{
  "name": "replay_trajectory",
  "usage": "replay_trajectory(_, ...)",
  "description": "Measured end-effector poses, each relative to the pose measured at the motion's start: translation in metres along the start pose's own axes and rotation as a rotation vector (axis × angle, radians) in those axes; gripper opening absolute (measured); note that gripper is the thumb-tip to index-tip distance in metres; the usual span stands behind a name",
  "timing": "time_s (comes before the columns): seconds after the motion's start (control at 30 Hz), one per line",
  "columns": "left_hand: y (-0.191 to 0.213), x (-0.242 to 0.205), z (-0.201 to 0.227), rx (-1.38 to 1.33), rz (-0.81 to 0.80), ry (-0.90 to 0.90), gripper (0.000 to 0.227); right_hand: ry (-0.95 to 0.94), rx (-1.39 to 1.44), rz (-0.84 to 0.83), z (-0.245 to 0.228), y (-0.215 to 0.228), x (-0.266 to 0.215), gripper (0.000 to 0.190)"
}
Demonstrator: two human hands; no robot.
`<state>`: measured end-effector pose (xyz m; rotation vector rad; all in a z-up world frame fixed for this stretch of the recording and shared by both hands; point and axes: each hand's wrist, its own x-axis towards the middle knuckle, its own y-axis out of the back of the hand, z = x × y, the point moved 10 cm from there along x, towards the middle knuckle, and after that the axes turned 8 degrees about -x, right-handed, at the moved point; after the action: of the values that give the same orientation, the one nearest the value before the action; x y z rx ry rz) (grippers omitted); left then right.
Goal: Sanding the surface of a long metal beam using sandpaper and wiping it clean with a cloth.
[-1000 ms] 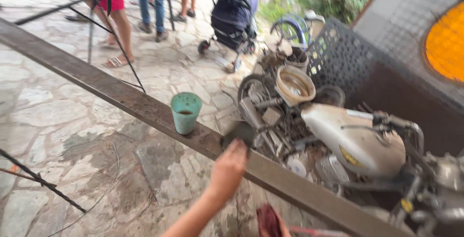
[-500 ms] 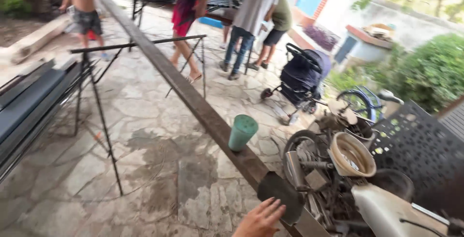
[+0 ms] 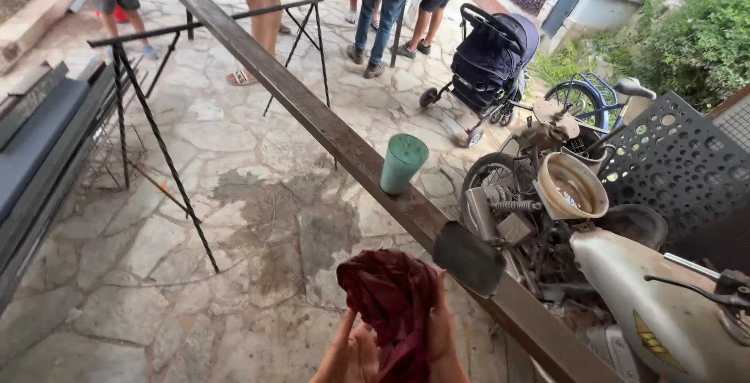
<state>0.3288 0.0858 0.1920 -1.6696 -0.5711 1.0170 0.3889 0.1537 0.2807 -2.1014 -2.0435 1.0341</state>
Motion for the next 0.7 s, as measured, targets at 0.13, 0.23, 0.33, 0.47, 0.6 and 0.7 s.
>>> replay_trajectory(0.13, 0.030, 0.021, 0.034, 0.004, -0.237, 0.017, 0.054, -0.092, -0.298, 0.235, 0.007, -0.014, -0.023, 0.077)
replay_trajectory(0.23, 0.017, -0.023, 0.076, -0.130, -0.068, -0.231, 0.065, -0.123, -0.621, 0.478, -0.005, -0.017, -0.035, 0.064)
replay_trajectory(0.33, 0.108, 0.044, 0.129, 0.022, 0.043, -0.250, 0.051, 0.088, -0.300, -0.018, -0.001, -0.075, -0.009, 0.063)
replay_trajectory(0.47, 0.059, -0.051, 0.160, 0.015, 0.350, -0.263, 0.053, 0.227, -0.186, -0.227, 0.028, -0.088, 0.021, 0.067)
replay_trajectory(0.6, 0.044, -0.044, 0.215, 0.241, -0.042, -0.326, 0.077, 0.196, -0.233, -0.510, 0.057, -0.143, 0.015, 0.079)
replay_trajectory(0.7, 0.059, -0.061, 0.231, 0.029, 0.299, -0.186, 0.084, 0.140, -0.351, -0.216, 0.075, -0.124, 0.056, 0.068)
